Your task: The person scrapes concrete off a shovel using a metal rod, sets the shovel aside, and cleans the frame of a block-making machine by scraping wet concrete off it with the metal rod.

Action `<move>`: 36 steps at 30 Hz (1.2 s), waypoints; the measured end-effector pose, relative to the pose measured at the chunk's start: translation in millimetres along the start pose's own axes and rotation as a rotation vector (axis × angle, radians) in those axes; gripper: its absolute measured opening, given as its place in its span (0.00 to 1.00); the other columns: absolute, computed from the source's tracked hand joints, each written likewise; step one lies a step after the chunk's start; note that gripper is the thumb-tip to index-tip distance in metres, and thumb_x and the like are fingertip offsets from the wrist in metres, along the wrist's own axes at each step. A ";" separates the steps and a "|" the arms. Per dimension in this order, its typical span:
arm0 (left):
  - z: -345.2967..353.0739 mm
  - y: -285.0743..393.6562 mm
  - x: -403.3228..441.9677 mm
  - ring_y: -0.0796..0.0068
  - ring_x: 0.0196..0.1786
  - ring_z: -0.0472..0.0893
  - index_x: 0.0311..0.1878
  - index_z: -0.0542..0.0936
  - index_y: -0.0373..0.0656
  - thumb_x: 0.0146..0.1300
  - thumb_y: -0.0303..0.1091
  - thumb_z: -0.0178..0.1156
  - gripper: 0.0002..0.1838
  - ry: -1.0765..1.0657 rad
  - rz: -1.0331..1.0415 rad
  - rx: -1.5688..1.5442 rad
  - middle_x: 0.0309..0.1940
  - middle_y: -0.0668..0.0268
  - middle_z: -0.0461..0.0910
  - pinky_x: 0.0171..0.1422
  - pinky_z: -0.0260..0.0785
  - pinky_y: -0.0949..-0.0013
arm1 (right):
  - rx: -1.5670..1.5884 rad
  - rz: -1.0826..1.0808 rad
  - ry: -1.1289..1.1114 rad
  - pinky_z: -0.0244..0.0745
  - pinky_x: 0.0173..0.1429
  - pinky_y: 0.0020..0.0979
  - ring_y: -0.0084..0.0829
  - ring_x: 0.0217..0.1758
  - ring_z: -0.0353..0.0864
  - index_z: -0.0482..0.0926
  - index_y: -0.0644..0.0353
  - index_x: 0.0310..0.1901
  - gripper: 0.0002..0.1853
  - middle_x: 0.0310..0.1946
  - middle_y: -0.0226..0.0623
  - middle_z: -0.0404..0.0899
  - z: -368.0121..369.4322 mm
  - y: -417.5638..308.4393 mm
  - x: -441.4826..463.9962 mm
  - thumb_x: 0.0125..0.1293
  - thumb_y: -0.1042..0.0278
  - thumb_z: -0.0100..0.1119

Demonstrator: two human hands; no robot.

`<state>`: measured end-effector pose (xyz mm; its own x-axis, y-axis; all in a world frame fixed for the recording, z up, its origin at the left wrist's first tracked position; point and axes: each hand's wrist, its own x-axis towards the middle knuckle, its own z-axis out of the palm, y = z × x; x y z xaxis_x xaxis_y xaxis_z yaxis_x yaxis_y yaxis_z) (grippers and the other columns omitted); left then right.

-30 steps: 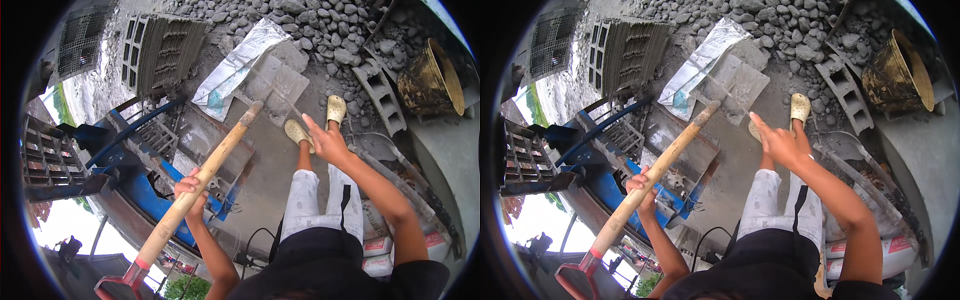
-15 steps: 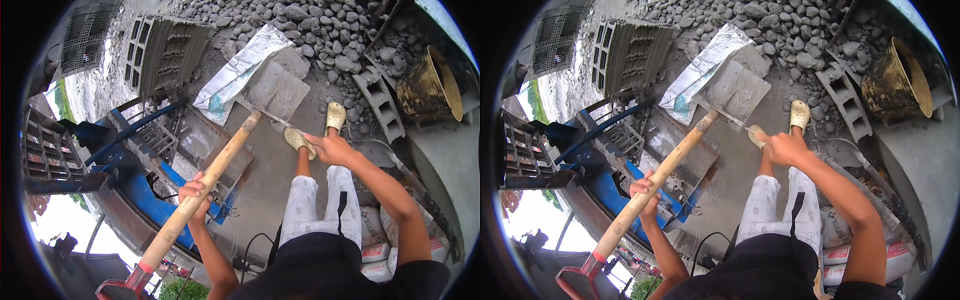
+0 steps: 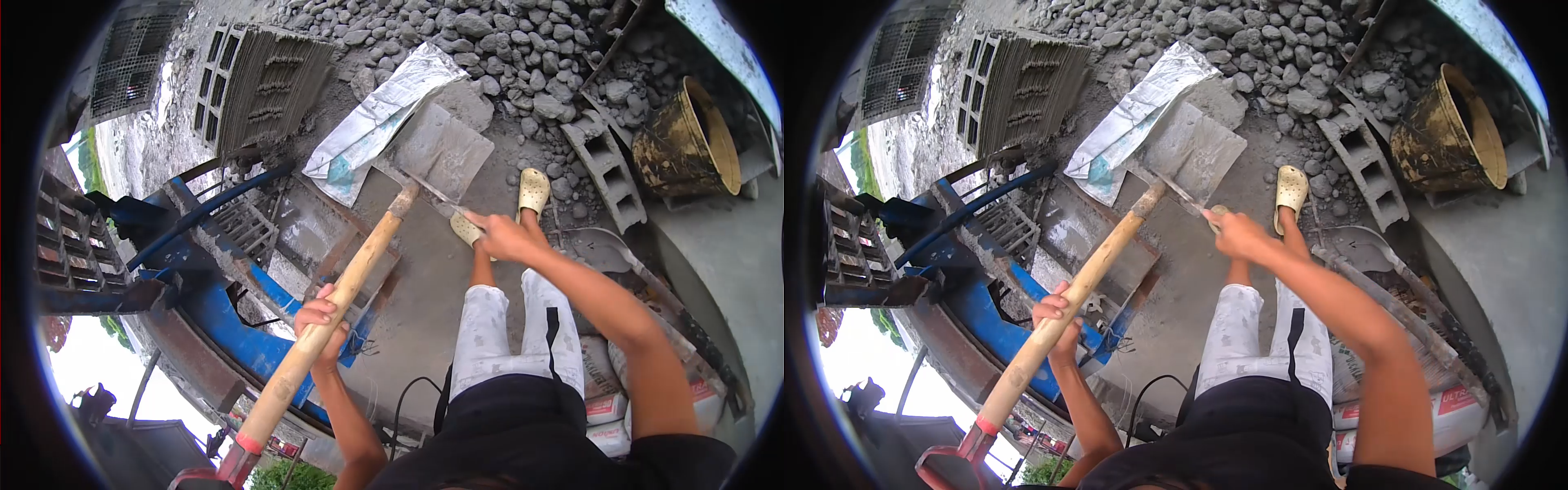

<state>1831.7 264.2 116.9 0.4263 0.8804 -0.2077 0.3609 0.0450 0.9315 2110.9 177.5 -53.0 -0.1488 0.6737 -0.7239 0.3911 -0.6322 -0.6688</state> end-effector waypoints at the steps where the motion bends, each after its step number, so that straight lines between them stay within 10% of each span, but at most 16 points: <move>1: 5.3 3.6 -1.7 0.60 0.57 0.67 0.32 0.66 0.48 0.42 0.25 0.67 0.19 -0.031 0.020 0.030 0.37 0.67 0.71 0.66 0.50 0.52 | 0.059 0.029 0.063 0.69 0.50 0.40 0.52 0.42 0.75 0.65 0.45 0.59 0.30 0.38 0.57 0.75 22.0 -0.7 16.1 0.48 0.72 0.45; 9: -7.6 -2.1 -0.9 0.56 0.57 0.68 0.32 0.65 0.46 0.43 0.23 0.64 0.17 0.047 -0.016 -0.008 0.37 0.65 0.72 0.64 0.54 0.52 | -0.118 0.179 0.018 0.66 0.52 0.42 0.50 0.48 0.73 0.68 0.53 0.55 0.20 0.43 0.52 0.74 0.9 47.0 19.0 0.61 0.62 0.44; 12: -2.7 -1.2 5.1 0.56 0.57 0.67 0.32 0.65 0.46 0.44 0.26 0.66 0.17 0.054 -0.001 -0.002 0.37 0.65 0.72 0.64 0.53 0.52 | -0.071 0.365 0.167 0.67 0.51 0.42 0.49 0.48 0.73 0.72 0.60 0.48 0.17 0.42 0.54 0.74 -21.0 46.4 17.4 0.62 0.61 0.43; 20: 4.0 12.8 17.2 0.55 0.57 0.67 0.33 0.66 0.46 0.42 0.22 0.64 0.17 0.027 -0.001 0.012 0.37 0.64 0.73 0.64 0.54 0.52 | 0.676 -0.007 0.855 0.67 0.31 0.38 0.46 0.28 0.75 0.69 0.67 0.33 0.12 0.24 0.51 0.74 47.1 31.0 -11.2 0.64 0.64 0.43; 23: 12.7 26.1 30.0 0.56 0.56 0.68 0.32 0.66 0.46 0.42 0.22 0.64 0.17 0.001 0.005 0.017 0.36 0.64 0.73 0.63 0.55 0.53 | 0.302 0.194 0.240 0.66 0.40 0.44 0.54 0.37 0.74 0.70 0.66 0.37 0.15 0.28 0.58 0.74 83.2 55.6 -17.6 0.62 0.59 0.43; 30: 22.4 32.6 41.9 0.58 0.53 0.71 0.31 0.66 0.45 0.41 0.21 0.63 0.16 -0.043 0.067 0.083 0.35 0.64 0.73 0.63 0.56 0.53 | 0.547 0.119 0.684 0.66 0.38 0.43 0.54 0.36 0.73 0.72 0.67 0.35 0.17 0.29 0.57 0.74 87.0 59.8 -9.9 0.63 0.59 0.43; 33: 28.9 36.9 41.9 0.58 0.53 0.71 0.31 0.67 0.46 0.42 0.21 0.63 0.15 -0.053 0.065 0.098 0.34 0.64 0.73 0.64 0.55 0.52 | 0.177 0.059 0.218 0.65 0.36 0.43 0.54 0.34 0.73 0.71 0.68 0.33 0.15 0.27 0.57 0.73 71.1 91.7 0.6 0.63 0.62 0.44; 36: 30.8 40.4 41.6 0.59 0.52 0.71 0.31 0.67 0.45 0.43 0.21 0.63 0.15 -0.120 0.108 0.121 0.33 0.64 0.73 0.64 0.54 0.51 | 0.278 0.025 0.396 0.69 0.38 0.35 0.51 0.32 0.73 0.71 0.68 0.34 0.17 0.26 0.55 0.73 19.0 76.1 -13.2 0.65 0.59 0.43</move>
<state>1889.6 288.1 136.7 0.5612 0.8141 -0.1495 0.4015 -0.1098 0.9092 2125.4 113.2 -97.5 0.2360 0.7167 -0.6562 0.1242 -0.6920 -0.7112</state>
